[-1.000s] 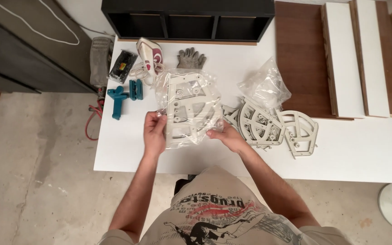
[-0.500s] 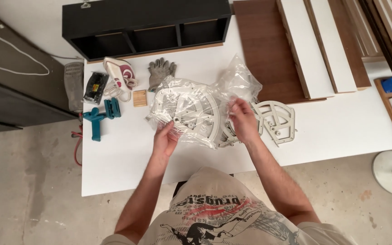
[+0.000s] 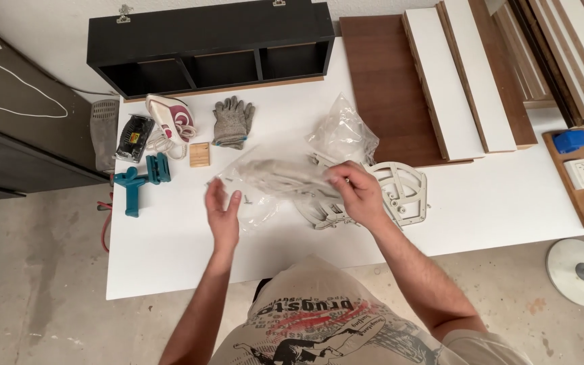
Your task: The person removes several white plastic cabinet hinge or drawer components from their individual plastic packaging by hand on a white table.
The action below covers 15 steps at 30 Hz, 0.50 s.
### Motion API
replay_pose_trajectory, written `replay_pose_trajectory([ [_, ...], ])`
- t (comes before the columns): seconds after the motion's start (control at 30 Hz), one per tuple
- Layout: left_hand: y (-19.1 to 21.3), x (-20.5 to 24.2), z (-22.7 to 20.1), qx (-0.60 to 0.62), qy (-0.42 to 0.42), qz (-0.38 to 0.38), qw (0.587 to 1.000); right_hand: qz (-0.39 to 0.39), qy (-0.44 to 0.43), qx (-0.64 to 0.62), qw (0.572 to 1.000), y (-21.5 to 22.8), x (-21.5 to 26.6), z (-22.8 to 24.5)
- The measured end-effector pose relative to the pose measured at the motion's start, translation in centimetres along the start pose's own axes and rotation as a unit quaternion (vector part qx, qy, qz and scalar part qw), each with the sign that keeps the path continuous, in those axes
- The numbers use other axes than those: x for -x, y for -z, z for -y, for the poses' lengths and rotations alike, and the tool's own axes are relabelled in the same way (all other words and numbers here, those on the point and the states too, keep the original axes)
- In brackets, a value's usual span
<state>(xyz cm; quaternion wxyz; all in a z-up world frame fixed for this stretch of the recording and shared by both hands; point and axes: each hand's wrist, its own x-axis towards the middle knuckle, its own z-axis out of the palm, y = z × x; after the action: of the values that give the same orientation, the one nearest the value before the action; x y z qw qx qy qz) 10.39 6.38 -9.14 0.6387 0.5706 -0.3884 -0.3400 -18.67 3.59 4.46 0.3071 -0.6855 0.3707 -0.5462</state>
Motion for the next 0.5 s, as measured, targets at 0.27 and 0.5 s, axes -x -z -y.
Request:
replay_pose_trajectory([
  [0.27, -8.3, -0.3, -8.6, -0.182, -0.354, 0.198, 0.896, 0.105, 0.007, -0.024, 0.994, -1.1, -0.4, 0.5],
  [0.5, -9.3, 0.7, -7.9, -0.178, -0.381, 0.126, 0.899, 0.163, -0.215, -0.19, 0.944, -1.0, 0.9, -0.5],
])
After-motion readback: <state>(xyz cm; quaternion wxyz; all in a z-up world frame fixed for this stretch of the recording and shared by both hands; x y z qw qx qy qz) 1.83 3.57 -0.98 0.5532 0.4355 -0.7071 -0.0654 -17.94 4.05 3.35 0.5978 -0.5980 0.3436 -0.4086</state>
